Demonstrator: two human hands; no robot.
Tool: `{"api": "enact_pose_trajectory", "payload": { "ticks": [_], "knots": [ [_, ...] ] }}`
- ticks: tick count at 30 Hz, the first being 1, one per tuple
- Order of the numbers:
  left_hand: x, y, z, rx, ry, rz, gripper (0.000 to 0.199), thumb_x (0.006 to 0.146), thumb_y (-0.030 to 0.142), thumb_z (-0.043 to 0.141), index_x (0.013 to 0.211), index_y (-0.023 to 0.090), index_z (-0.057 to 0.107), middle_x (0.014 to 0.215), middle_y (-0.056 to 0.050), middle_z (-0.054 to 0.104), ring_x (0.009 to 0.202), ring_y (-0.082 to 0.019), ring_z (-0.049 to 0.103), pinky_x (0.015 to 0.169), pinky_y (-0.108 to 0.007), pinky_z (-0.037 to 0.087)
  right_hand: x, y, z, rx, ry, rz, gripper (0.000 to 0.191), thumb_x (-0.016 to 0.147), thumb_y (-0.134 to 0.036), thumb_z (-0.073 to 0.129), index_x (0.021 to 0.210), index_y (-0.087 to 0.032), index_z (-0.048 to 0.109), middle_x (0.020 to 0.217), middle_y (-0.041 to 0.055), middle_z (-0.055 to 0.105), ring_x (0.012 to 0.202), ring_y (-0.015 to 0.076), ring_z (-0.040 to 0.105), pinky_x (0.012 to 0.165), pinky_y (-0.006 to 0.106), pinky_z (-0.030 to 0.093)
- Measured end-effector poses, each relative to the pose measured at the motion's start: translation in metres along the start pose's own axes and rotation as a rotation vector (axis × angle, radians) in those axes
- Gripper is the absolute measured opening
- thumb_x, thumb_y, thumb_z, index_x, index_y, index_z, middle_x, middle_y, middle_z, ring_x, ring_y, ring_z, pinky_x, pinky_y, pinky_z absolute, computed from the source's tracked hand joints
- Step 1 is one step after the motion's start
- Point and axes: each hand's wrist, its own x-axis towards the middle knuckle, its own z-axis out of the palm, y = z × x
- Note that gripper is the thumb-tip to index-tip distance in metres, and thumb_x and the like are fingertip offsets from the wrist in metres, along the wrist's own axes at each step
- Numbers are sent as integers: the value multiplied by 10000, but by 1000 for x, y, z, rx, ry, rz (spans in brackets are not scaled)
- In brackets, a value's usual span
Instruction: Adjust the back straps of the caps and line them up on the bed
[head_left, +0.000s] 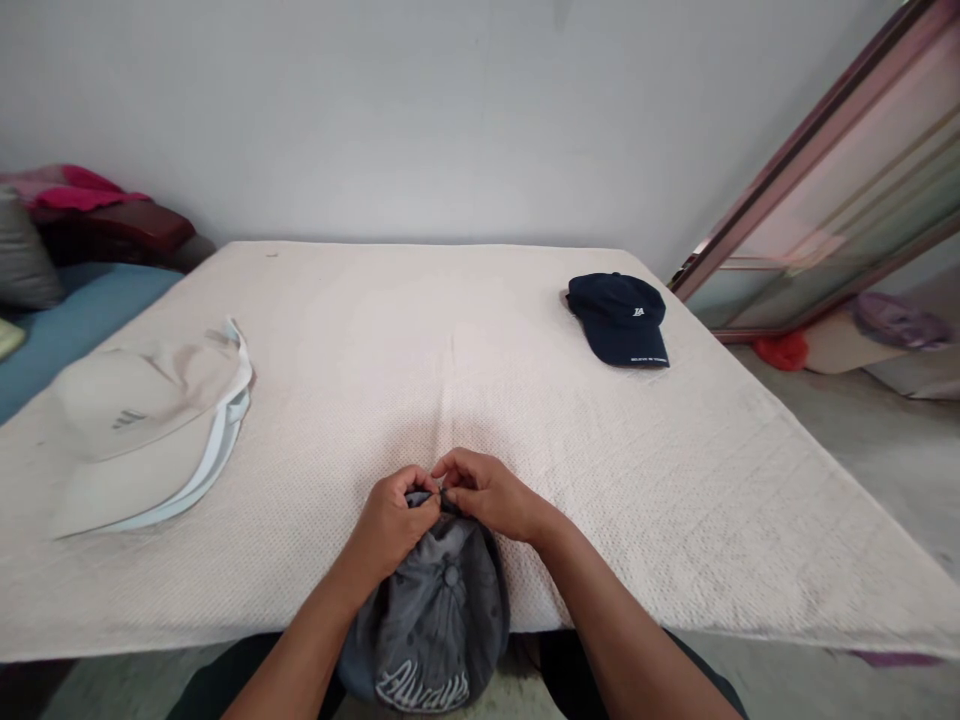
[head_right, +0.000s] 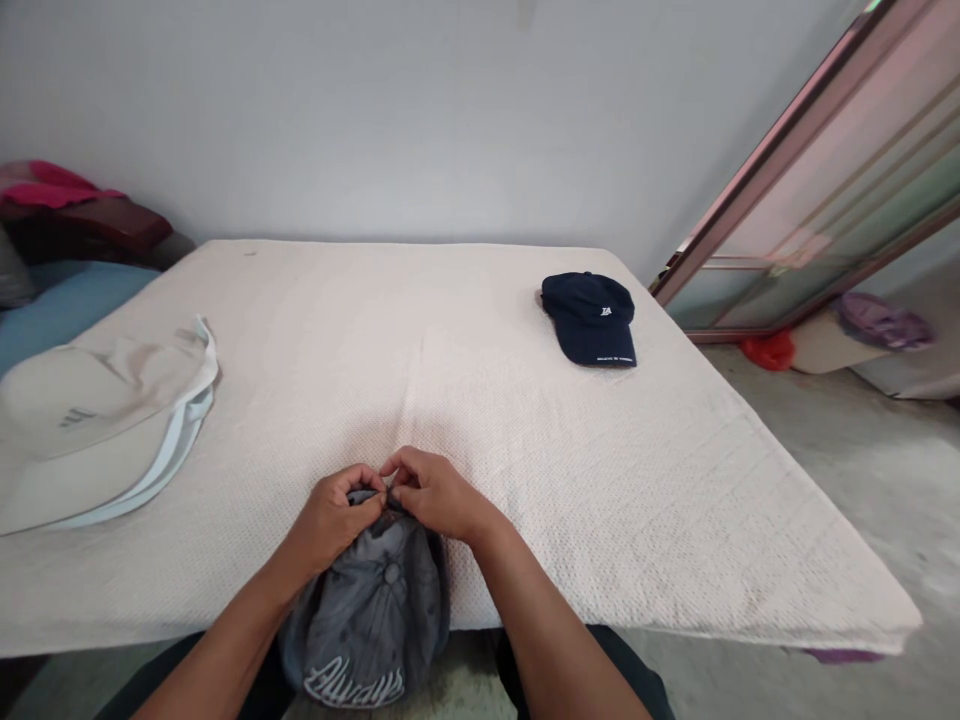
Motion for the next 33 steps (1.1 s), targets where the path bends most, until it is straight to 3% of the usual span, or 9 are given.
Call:
{"api": "enact_pose_trajectory", "payload": {
  "ticks": [6,12,15,21,26,29,33],
  "knots": [
    [2,-5,0,-287,6,-94,115,703,232,640,795,167,617,681,12,619,614,-119,546,596,-232,411,2,0,-2,64,62,10,224,740,-90,549,933,-193,599,767,-14,574,692,102,510,609,223,378],
    [3,-5,2,-726,-54,-342,257,614,223,758,802,155,596,672,-23,689,599,-128,624,619,-238,461,3,5,-4,170,86,38,92,744,-126,581,825,-171,589,717,-16,568,644,95,506,571,221,375],
    [3,-5,3,-741,-55,-358,239,606,211,760,770,152,597,648,-23,692,589,-126,627,612,-230,459,5,8,-3,197,87,82,101,727,-114,573,809,-170,590,682,-20,565,605,91,503,550,222,377],
    [3,-7,4,-543,2,-318,243,639,226,733,843,144,630,690,-30,699,613,-142,639,623,-252,466,6,3,-3,306,105,109,102,699,-110,577,786,-164,584,637,-36,537,537,77,477,510,220,364],
    [0,-4,6,-499,-80,-339,203,650,193,713,823,136,624,724,-47,709,637,-148,645,642,-262,471,4,-6,-7,487,142,91,163,700,-210,670,826,-160,579,638,-50,528,497,61,465,509,223,377],
    [-3,-3,6,-546,-105,-363,134,671,204,693,736,149,590,634,-31,682,582,-137,617,597,-251,451,3,-8,-8,552,138,108,206,699,-237,700,840,-160,572,598,-60,524,460,56,459,463,205,353],
    [-5,-1,4,-663,-136,-340,188,690,267,722,771,148,600,633,-17,663,583,-122,596,614,-243,444,0,-11,-11,679,63,128,253,708,-257,721,886,-169,564,527,-68,520,409,61,454,388,179,288]
  ]
}}
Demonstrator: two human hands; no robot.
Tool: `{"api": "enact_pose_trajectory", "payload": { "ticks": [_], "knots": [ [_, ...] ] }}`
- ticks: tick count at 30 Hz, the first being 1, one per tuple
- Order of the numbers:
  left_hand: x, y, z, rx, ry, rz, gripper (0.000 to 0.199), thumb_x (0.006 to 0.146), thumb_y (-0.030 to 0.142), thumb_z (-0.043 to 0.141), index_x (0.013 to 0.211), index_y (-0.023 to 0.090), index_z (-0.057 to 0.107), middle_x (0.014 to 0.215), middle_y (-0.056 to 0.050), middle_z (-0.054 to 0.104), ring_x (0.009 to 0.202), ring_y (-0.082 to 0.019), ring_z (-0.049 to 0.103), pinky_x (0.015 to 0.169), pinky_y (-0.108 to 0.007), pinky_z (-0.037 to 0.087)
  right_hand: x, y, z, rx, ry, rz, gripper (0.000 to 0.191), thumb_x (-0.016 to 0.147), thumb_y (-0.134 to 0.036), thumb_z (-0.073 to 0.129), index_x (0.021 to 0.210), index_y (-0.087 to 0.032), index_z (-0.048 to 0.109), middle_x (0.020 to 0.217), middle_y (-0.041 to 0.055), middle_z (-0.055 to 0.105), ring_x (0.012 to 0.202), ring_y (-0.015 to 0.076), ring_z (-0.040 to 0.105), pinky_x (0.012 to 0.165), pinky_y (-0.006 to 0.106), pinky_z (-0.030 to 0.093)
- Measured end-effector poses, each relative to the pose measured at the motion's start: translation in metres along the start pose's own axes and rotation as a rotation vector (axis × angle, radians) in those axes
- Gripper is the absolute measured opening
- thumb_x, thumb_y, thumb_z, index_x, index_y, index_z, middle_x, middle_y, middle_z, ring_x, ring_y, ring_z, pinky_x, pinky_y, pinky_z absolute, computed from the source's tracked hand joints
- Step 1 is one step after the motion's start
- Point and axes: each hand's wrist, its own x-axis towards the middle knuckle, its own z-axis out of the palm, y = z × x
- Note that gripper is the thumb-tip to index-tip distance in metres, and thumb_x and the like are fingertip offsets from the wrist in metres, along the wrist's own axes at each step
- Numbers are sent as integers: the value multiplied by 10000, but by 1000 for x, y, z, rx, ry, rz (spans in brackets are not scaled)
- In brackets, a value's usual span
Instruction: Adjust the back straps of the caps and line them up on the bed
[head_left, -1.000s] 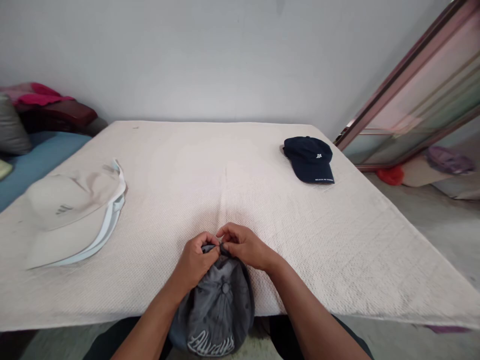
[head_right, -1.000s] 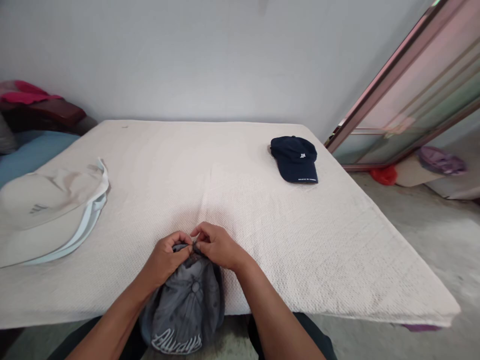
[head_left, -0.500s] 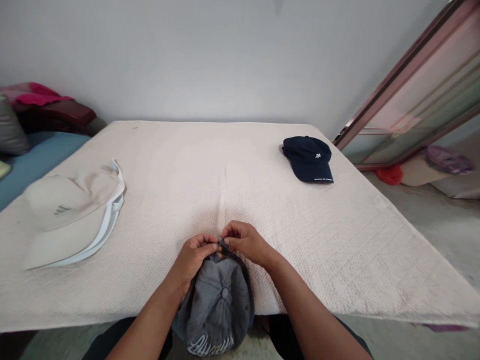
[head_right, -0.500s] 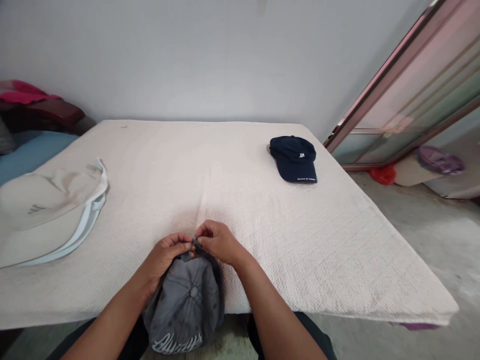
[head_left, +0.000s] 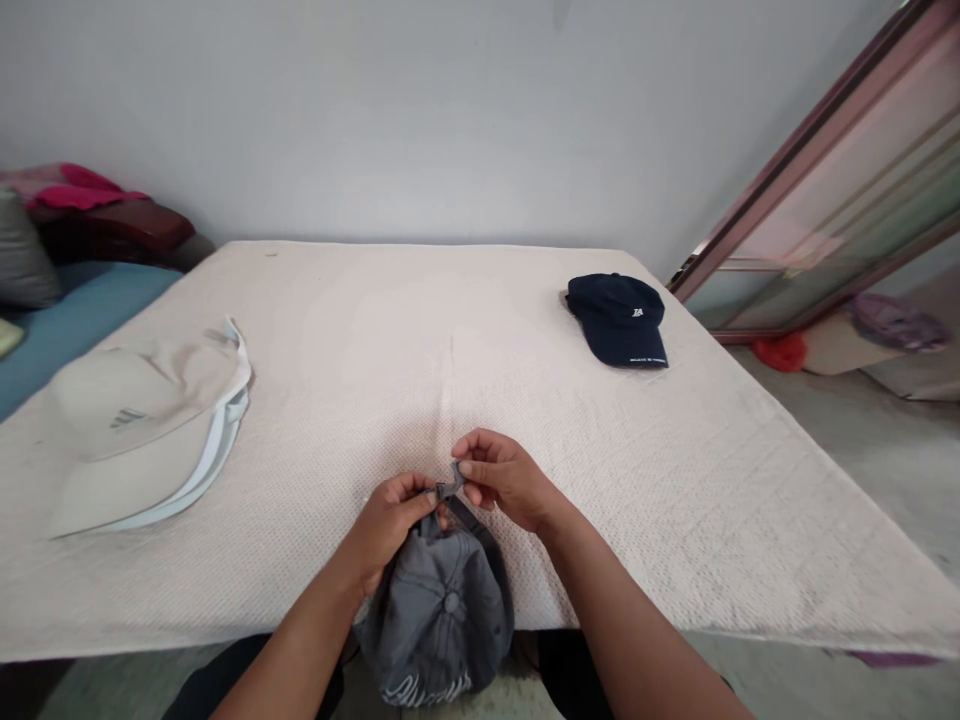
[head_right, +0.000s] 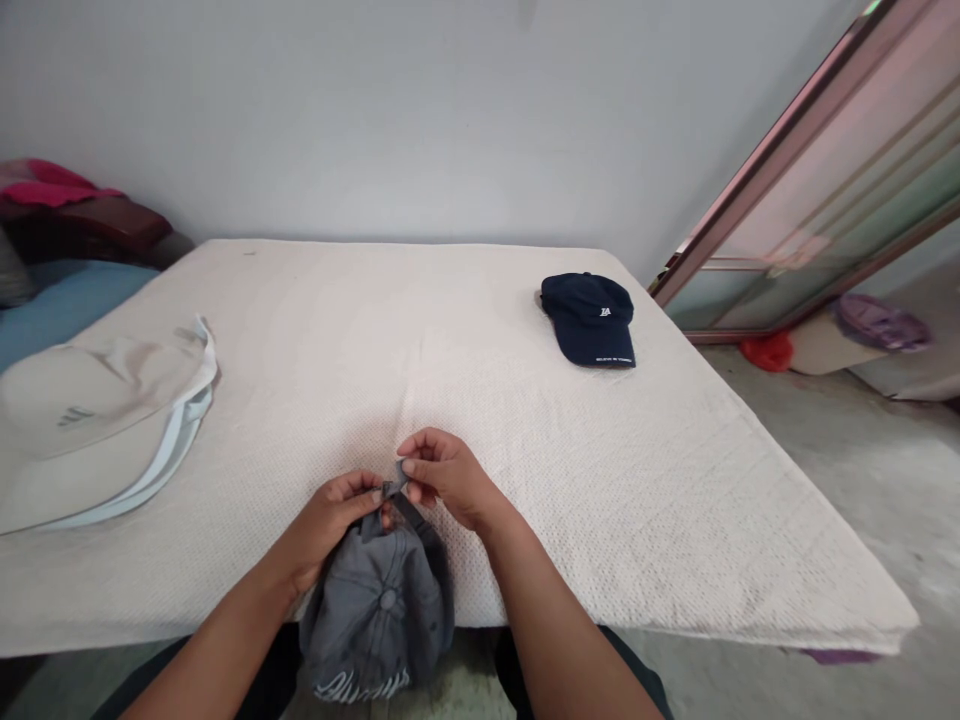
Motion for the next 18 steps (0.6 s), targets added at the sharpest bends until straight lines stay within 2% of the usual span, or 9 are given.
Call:
{"api": "enact_pose_trajectory", "payload": {
  "ticks": [6,15,18],
  "knots": [
    [-2,4,1,-70,-63,-10,235,683,298,754,785,143,610,635,-1,634,558,-98,557,586,-218,414,-5,-6,-2,159,-52,-52,267,715,-254,746,903,-182,570,692,-30,576,462,55,495,427,193,361],
    [-9,5,-3,-99,-210,-17,197,785,341,651,827,163,578,675,-49,678,587,-138,580,592,-248,416,-8,-10,1,151,-104,-58,279,731,-247,734,961,-188,589,713,-35,565,468,50,481,461,210,384],
    [-10,6,-2,-8,-163,28,200,783,342,654,817,159,579,646,-18,647,543,-106,525,542,-215,365,-8,-9,1,140,-99,-43,285,720,-245,739,959,-182,596,707,-37,561,470,50,482,437,198,356]
  ]
}}
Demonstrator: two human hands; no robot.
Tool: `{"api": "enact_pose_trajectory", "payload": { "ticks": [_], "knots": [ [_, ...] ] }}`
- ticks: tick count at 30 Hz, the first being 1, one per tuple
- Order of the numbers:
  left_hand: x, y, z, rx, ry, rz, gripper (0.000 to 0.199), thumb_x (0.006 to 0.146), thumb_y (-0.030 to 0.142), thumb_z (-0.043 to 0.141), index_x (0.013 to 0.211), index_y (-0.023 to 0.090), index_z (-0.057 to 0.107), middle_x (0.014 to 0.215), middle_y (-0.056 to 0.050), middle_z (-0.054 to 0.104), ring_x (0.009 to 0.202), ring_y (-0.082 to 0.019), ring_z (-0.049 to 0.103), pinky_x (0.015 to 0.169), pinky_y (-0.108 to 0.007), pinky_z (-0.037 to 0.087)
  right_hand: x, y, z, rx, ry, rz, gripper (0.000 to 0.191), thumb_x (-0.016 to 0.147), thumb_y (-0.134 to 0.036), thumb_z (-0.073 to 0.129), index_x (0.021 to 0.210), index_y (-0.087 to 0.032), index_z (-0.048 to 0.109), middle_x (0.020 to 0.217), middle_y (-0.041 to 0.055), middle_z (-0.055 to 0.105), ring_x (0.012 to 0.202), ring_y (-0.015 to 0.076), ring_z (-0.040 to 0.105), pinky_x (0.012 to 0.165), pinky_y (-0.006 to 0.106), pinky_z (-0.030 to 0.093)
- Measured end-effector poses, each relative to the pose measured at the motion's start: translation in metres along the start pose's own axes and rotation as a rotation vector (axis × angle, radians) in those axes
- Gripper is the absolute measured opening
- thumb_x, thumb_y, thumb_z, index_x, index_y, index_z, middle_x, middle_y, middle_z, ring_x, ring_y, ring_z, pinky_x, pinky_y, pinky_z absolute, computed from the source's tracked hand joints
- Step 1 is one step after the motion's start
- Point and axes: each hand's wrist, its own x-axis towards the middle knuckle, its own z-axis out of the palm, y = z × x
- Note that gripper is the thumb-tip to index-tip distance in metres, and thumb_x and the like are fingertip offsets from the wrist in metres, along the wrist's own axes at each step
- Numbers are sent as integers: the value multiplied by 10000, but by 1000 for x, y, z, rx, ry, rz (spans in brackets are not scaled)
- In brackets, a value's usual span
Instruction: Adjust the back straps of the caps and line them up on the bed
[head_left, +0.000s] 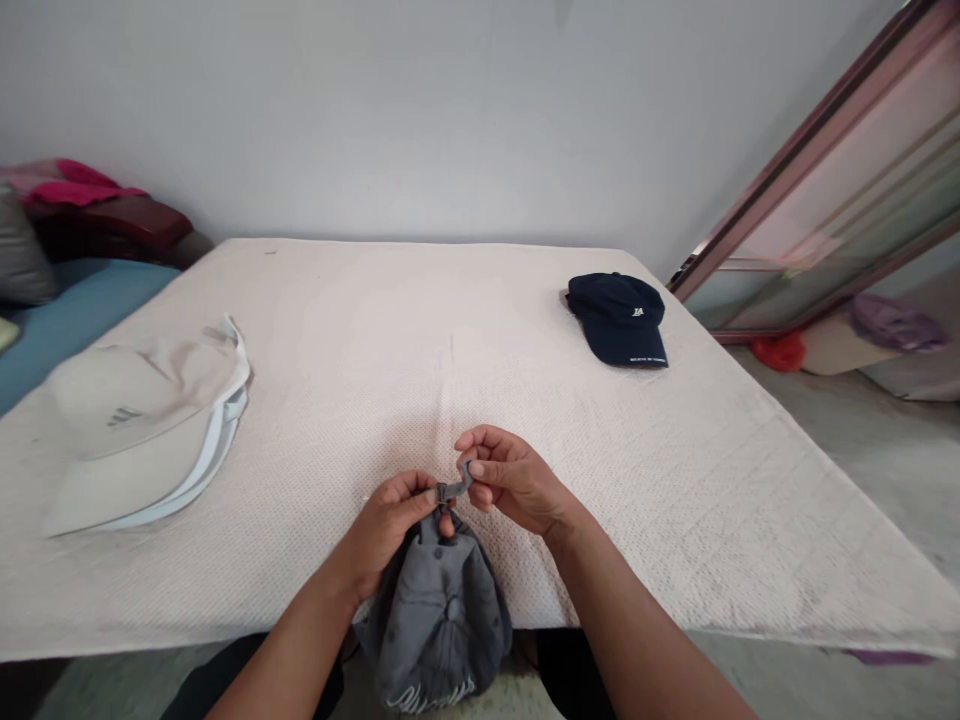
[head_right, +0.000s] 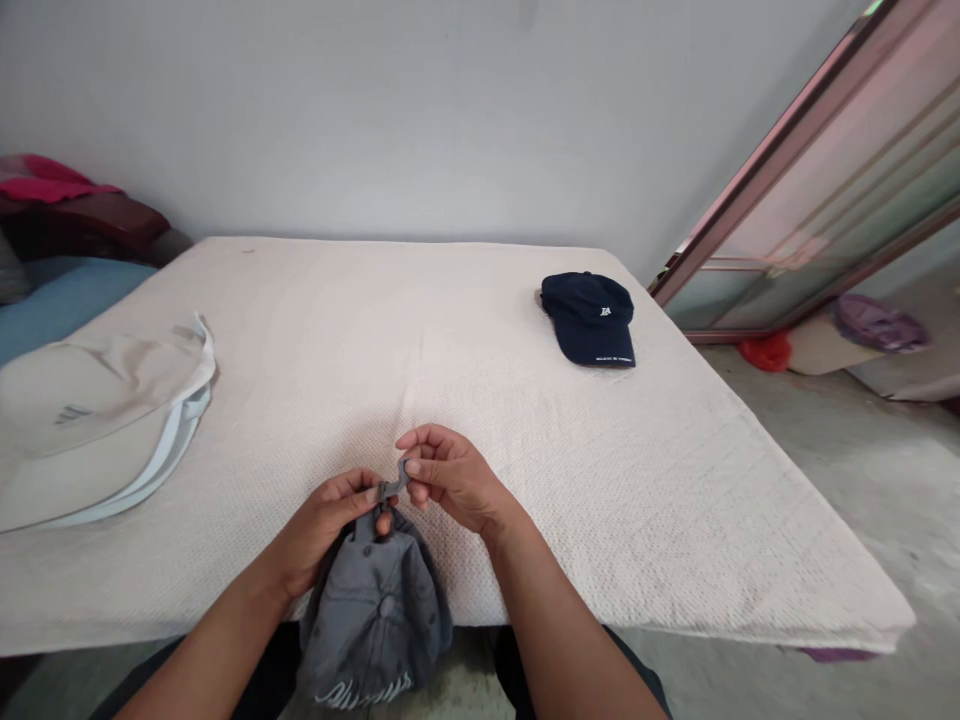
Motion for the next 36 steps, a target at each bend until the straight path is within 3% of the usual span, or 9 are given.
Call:
{"api": "enact_pose_trajectory", "payload": {
  "ticks": [9,15,21,28,36],
  "knots": [
    [4,-3,0,238,105,84,214,769,362,642,797,154,600,586,10,606,497,-89,455,500,-207,311,1,8,-4,-335,-41,90,246,714,-248,701,916,-172,582,587,-68,512,450,52,416,420,188,294],
    [8,-6,-2,342,128,80,224,758,369,648,792,151,610,583,2,630,471,-86,450,477,-209,310,1,13,-6,-612,6,26,155,737,-169,625,889,-171,591,617,-49,512,529,65,430,478,192,326],
    [8,-8,-2,406,145,69,229,753,370,643,792,147,607,582,-7,641,476,-100,479,477,-213,325,-1,16,-4,-861,15,-32,183,724,-98,567,884,-179,602,670,-32,529,607,84,473,533,199,362],
    [11,-11,-1,493,143,68,220,759,355,619,782,137,600,599,-16,640,479,-105,480,480,-224,334,-3,13,-2,-1019,-20,-9,220,717,-77,543,892,-183,626,685,-20,549,623,94,494,539,203,362],
    [11,-16,-2,487,118,50,191,769,333,612,811,154,562,616,-16,644,520,-117,510,510,-231,359,-5,14,-3,-1053,-33,13,233,728,-79,557,923,-189,620,722,-17,564,680,106,518,587,212,371]
  ]
}}
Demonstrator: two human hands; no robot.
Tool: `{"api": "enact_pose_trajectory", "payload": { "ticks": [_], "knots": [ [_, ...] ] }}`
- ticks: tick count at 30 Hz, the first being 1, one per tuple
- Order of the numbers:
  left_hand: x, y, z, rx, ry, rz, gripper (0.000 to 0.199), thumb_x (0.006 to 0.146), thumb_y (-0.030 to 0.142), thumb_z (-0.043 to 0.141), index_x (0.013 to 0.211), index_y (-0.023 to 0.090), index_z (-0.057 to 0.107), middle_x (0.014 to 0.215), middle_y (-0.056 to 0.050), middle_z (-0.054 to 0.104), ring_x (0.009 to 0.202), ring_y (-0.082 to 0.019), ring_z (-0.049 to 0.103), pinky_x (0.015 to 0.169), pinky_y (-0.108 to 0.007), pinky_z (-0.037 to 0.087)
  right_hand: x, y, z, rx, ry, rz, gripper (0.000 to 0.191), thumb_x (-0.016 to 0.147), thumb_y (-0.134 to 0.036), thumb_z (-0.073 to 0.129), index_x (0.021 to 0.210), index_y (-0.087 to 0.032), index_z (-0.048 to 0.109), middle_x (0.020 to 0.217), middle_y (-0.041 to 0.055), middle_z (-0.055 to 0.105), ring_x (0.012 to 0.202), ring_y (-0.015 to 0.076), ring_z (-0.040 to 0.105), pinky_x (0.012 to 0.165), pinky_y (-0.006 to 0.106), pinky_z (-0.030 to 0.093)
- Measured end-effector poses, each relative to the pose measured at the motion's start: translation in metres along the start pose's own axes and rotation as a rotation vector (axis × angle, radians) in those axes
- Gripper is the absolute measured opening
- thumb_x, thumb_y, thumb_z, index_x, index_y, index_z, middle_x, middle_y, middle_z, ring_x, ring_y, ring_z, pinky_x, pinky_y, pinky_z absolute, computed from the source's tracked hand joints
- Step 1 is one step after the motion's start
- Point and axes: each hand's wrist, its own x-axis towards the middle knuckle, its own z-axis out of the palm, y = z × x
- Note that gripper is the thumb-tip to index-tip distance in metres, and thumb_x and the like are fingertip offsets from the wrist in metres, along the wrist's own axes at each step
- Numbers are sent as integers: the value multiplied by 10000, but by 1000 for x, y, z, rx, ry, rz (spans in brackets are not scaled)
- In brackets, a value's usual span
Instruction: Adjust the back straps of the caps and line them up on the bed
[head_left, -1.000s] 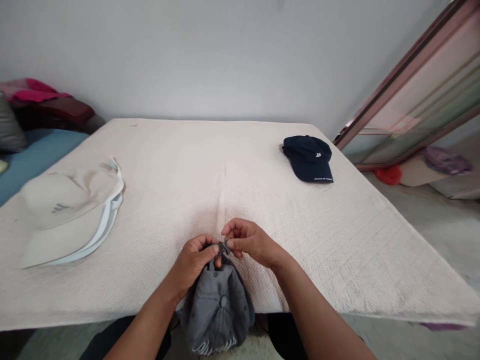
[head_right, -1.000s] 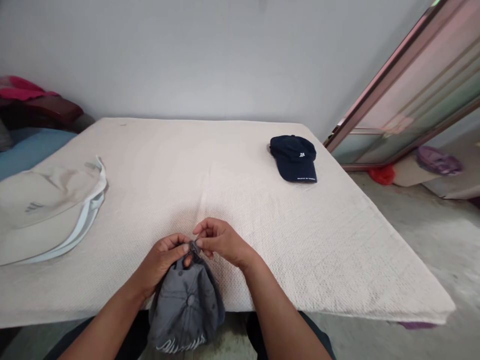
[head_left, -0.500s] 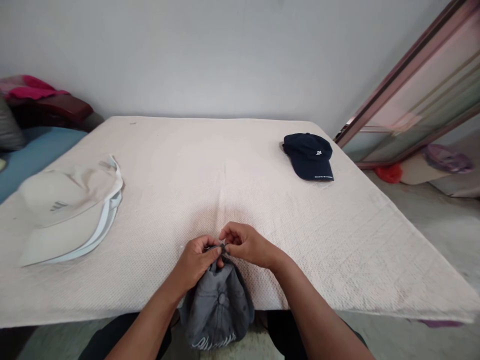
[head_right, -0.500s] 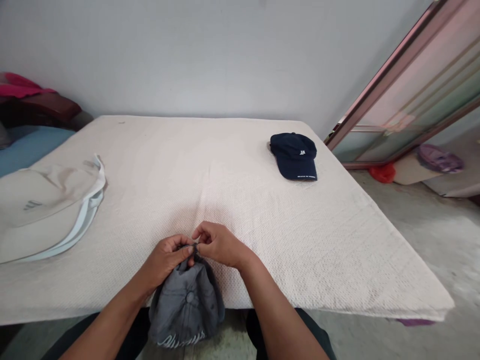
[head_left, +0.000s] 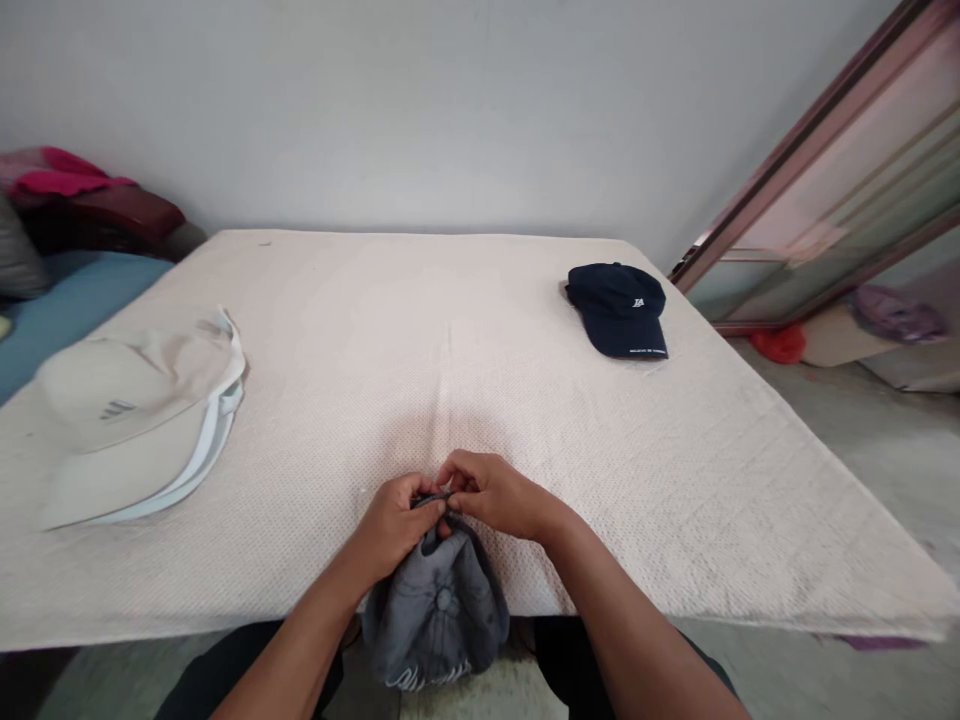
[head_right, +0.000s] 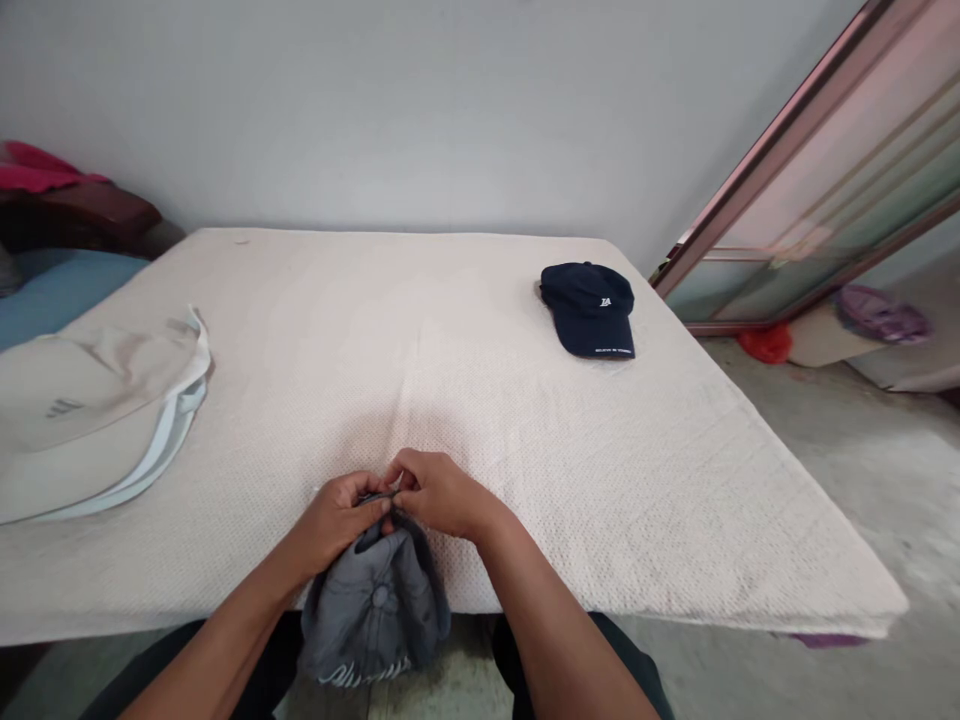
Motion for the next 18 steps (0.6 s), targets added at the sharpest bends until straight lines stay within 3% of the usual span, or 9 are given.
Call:
{"api": "enact_pose_trajectory", "payload": {
  "ticks": [6,18],
  "knots": [
    [0,-2,2,-109,24,95,164,776,306,612,794,199,489,604,15,636,551,-120,531,533,-225,365,2,6,2,24,21,-4,260,729,-76,561,958,-194,593,718,-22,566,675,106,515,585,213,366],
    [1,-2,3,-4,85,22,143,764,306,590,803,170,569,637,-22,676,521,-128,529,498,-229,362,5,10,5,61,10,-27,279,721,-53,528,951,-191,603,722,-23,569,679,102,514,590,210,369]
  ]
}}
